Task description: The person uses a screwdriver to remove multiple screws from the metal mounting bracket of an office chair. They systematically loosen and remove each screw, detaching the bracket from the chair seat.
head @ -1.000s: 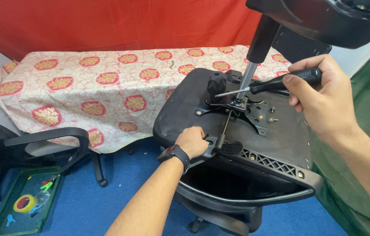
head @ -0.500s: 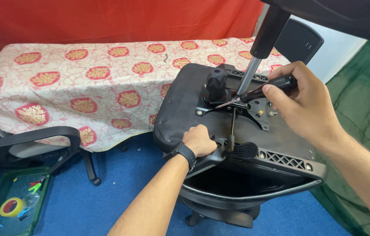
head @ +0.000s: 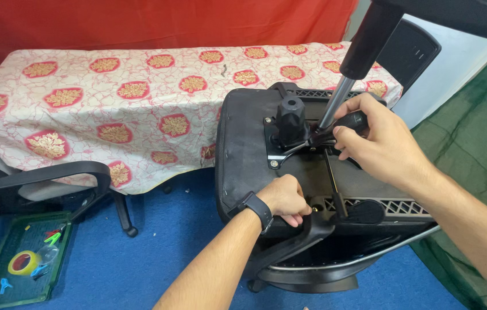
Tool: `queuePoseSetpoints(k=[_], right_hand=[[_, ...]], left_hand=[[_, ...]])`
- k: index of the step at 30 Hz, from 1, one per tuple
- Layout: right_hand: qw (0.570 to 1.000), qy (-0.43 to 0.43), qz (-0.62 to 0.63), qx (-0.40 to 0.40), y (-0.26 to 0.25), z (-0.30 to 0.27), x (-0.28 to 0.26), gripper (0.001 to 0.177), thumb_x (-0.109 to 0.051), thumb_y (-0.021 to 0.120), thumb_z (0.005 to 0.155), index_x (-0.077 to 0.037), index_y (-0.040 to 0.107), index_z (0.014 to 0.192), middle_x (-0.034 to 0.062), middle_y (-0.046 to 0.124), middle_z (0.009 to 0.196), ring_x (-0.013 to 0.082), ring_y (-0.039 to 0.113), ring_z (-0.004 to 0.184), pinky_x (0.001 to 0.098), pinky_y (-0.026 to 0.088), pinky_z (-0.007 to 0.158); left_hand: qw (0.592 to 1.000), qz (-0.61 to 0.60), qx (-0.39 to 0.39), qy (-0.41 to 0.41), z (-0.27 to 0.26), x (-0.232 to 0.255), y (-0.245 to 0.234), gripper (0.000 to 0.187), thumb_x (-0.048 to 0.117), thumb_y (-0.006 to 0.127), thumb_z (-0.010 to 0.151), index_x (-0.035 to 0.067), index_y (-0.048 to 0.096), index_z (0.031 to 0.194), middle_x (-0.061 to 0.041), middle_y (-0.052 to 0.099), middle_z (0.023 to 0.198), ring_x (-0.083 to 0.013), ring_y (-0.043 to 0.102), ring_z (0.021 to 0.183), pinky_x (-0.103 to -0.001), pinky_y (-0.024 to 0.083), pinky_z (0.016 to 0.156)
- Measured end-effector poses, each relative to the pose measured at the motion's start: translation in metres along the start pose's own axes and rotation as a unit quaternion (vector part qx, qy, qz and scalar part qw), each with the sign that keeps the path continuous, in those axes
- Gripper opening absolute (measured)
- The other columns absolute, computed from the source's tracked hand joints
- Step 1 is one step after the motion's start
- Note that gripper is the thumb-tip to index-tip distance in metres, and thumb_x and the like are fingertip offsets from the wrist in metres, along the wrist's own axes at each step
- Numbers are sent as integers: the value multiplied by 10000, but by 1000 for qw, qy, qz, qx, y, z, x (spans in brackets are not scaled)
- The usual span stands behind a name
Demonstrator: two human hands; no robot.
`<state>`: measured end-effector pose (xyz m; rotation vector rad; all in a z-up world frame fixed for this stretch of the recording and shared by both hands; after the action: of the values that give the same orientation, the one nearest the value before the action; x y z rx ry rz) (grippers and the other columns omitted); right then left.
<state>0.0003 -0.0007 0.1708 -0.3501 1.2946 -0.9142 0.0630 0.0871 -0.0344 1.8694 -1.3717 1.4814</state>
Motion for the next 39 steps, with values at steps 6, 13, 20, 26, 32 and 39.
queuePoseSetpoints(k=[6,13,20,26,32,39], right_hand=[[995,47,-77,-33,10,7,4,236,-159,662,882,-85,619,1101,61,709,744,152,720,636,319,554,618],[991,41,-123,-43,16,13,9,276,-201,683,842,-95,639,1093,86,688,725,169,672,636,360,533,624],[988,-50,-137,-52,26,15,4,303,-188,698,810,-61,636,1079,105,657,727,188,643,651,376,510,632],[987,-14,-146,-61,27,17,6,303,-198,684,814,-66,633,1081,129,655,714,222,646,647,402,510,628],[984,-36,-163,-67,31,19,0,322,-202,686,801,-62,630,1086,130,666,772,257,672,663,419,522,633],[944,27,-309,-109,37,23,-7,463,-448,671,974,-51,546,1177,243,702,781,407,711,800,485,544,725]], left_hand=[[996,-56,-62,20,12,-9,11,204,23,680,857,-98,727,1014,-176,771,876,-172,756,677,-273,638,576],[959,77,263,-75,-2,-11,-69,186,141,678,885,-19,760,933,-214,794,943,-299,769,828,-375,607,746],[928,52,364,-63,-16,-12,-74,161,151,768,824,50,766,950,-209,749,1036,-382,732,1011,-446,585,879],[925,39,369,-80,-21,-13,-72,154,196,801,820,82,762,916,-156,765,1008,-338,744,983,-424,589,869],[926,36,364,-89,-18,-14,-72,123,178,786,830,104,756,923,-122,769,999,-312,751,973,-415,592,863],[927,63,360,-89,-18,-15,-74,132,204,781,830,119,746,925,-130,762,992,-335,737,980,-428,579,866]])
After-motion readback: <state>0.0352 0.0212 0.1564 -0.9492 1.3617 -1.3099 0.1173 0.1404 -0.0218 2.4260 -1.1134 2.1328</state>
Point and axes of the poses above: each hand's wrist, its own z-axis towards the middle knuckle, its own y-axis out of the palm, x = y × z, the point moved 7 cm from there along z, towards the middle knuckle
